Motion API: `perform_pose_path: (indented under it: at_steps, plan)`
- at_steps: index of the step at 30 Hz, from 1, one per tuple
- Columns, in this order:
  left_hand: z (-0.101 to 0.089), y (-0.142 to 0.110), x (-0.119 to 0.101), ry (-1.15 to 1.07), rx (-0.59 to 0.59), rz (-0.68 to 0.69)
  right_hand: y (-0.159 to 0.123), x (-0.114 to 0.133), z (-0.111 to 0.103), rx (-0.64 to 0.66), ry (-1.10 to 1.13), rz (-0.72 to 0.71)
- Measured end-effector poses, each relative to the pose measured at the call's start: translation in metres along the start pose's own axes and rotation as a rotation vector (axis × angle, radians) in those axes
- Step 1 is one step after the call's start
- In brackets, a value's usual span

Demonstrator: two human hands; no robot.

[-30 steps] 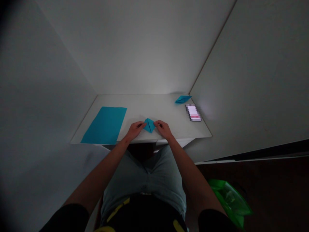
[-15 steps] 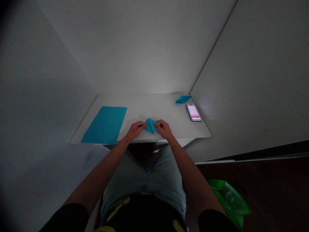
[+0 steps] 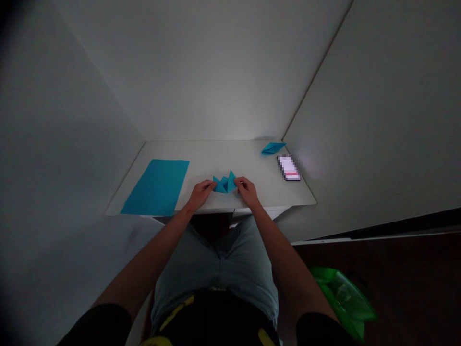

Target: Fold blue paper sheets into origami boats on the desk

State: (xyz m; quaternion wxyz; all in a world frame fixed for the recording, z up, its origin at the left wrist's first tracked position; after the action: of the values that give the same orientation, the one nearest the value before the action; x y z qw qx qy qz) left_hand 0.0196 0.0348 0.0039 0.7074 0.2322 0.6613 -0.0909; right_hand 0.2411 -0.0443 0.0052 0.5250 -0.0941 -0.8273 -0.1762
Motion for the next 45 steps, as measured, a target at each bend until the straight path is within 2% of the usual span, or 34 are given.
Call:
perform_pose_path:
  at_steps: [4, 8, 13, 19, 25, 32, 36, 40, 45]
  plan:
    - [-0.007, 0.004, 0.005, -0.102, -0.122, -0.027, 0.003, -0.003, -0.003, -0.092, 0.058, 0.022]
    - [-0.012, 0.006, 0.011, -0.204, -0.226, -0.087, 0.005, -0.005, -0.003, -0.108, 0.121, 0.042]
    - [-0.008, 0.003, 0.010, -0.271, -0.163, -0.138, 0.004, -0.005, -0.001, -0.076, 0.160, 0.047]
    - [-0.003, -0.001, -0.005, -0.144, -0.008, -0.114, 0.002, 0.001, 0.003, 0.028, 0.170, 0.033]
    - [-0.002, -0.002, -0.010, -0.122, 0.016, -0.086, -0.005, 0.008, 0.003, 0.165, 0.087, 0.051]
    - [-0.009, -0.001, 0.004, -0.054, -0.127, -0.182, -0.004, 0.004, 0.001, 0.167, -0.077, 0.063]
    - [-0.015, 0.001, 0.002, 0.003, -0.177, -0.129, 0.000, -0.003, -0.001, 0.117, -0.170, 0.077]
    - [-0.021, 0.001, -0.001, -0.013, -0.259, -0.085, 0.001, -0.012, -0.003, 0.030, -0.136, 0.133]
    - [-0.017, 0.001, -0.006, -0.117, -0.224, -0.061, 0.000, -0.009, -0.003, -0.006, -0.065, 0.107]
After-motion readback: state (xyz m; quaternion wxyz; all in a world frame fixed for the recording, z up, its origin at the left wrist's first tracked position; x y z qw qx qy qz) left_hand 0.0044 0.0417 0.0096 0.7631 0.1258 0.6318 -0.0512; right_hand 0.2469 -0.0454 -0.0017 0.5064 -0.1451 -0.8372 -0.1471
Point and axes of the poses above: each hand's wrist, its own y-axis towards the middle knuckle, its own z-axis out of the palm, x = y × z, the point moved 4 cm from there along y, towards the middle knuckle, and after that the axes turned 11 degrees about -y, right-handed, at the moved point
